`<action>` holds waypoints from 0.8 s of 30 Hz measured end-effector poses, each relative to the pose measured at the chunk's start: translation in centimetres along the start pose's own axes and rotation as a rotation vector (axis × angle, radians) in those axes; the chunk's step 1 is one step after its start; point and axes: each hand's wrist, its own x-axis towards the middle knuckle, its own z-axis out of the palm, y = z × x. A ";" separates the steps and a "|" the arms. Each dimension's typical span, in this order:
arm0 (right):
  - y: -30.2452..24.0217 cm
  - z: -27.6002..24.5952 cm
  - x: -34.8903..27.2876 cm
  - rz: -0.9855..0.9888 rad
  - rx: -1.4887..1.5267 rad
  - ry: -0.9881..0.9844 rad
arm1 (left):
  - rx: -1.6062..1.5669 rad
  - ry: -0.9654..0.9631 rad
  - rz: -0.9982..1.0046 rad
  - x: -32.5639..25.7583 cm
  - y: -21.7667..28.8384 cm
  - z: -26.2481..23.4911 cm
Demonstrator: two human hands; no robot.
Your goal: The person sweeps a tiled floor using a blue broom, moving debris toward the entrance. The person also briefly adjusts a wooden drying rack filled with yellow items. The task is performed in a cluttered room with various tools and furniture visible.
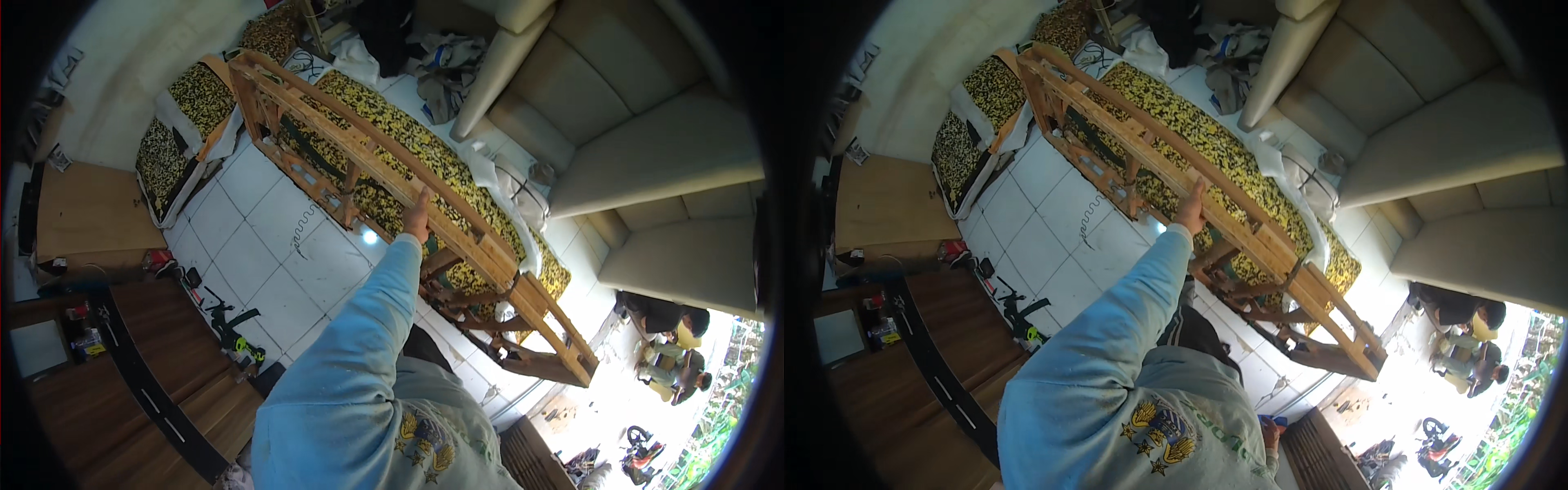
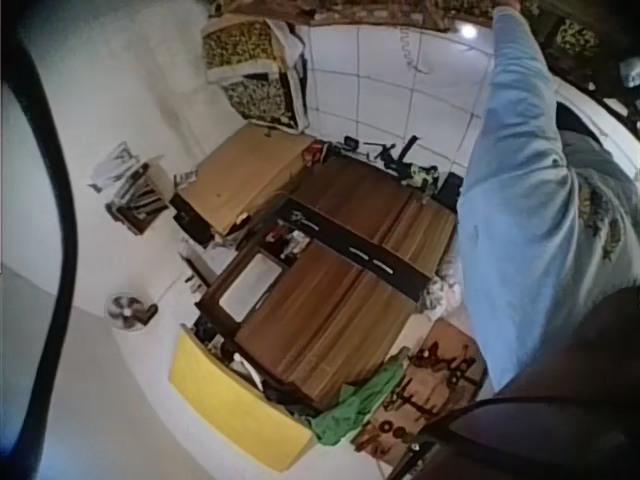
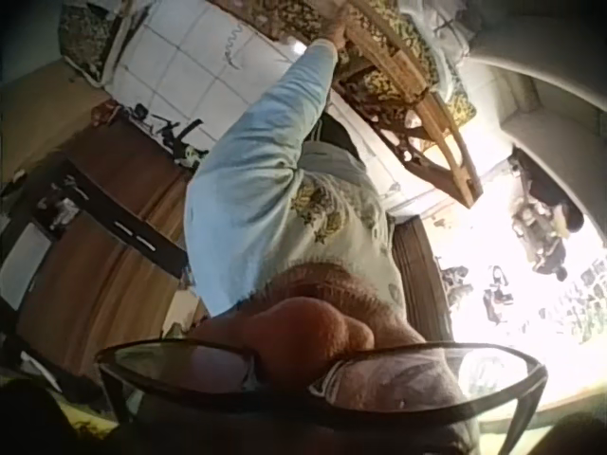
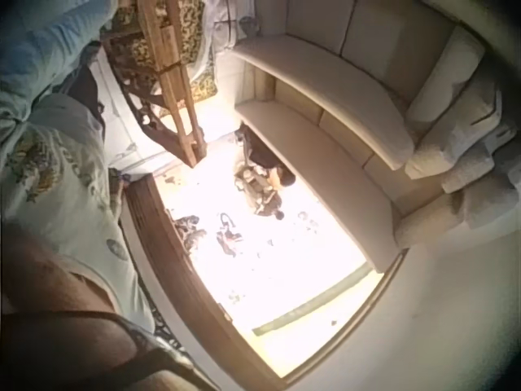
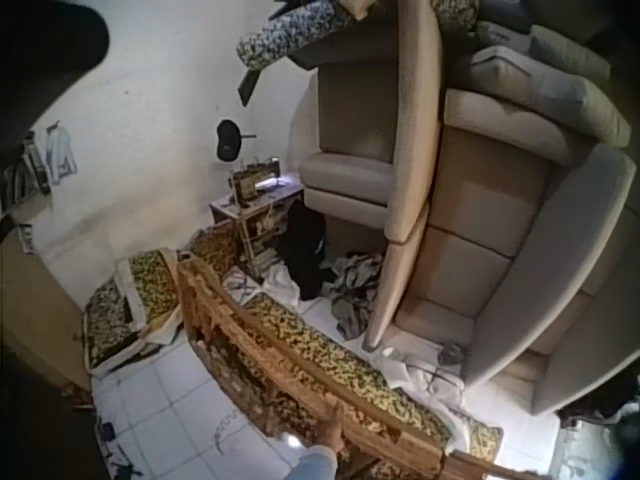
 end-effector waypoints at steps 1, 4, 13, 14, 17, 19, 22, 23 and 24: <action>-0.8 -0.2 0.3 -0.035 0.012 0.022 | -0.003 -0.057 -0.026 0.1 0.1 -0.2; -5.6 -4.3 2.2 -0.134 0.046 0.067 | 0.163 0.004 -0.017 1.4 0.5 -1.8; -4.0 -6.6 7.2 0.183 0.368 0.045 | 0.567 0.190 0.037 -2.0 0.5 0.8; -3.7 -6.1 7.3 0.137 0.327 0.045 | 0.587 0.215 0.056 -2.4 0.2 1.3; -3.4 -4.5 11.3 0.035 0.242 -0.099 | 0.334 0.245 0.269 1.2 -1.7 -4.0; -3.0 -3.3 10.6 0.097 0.259 -0.130 | 0.148 0.054 0.098 -1.4 -2.5 -2.3; 4.8 0.0 16.4 -0.181 0.147 -0.107 | 0.163 -0.009 0.106 -3.0 -1.5 -3.3; 2.6 -0.2 17.5 -0.016 0.280 -0.221 | 0.145 -0.038 0.126 -2.5 -0.8 -4.2; 0.7 -1.3 17.8 -0.017 0.217 -0.222 | 0.120 -0.077 0.127 -2.0 -0.3 -4.8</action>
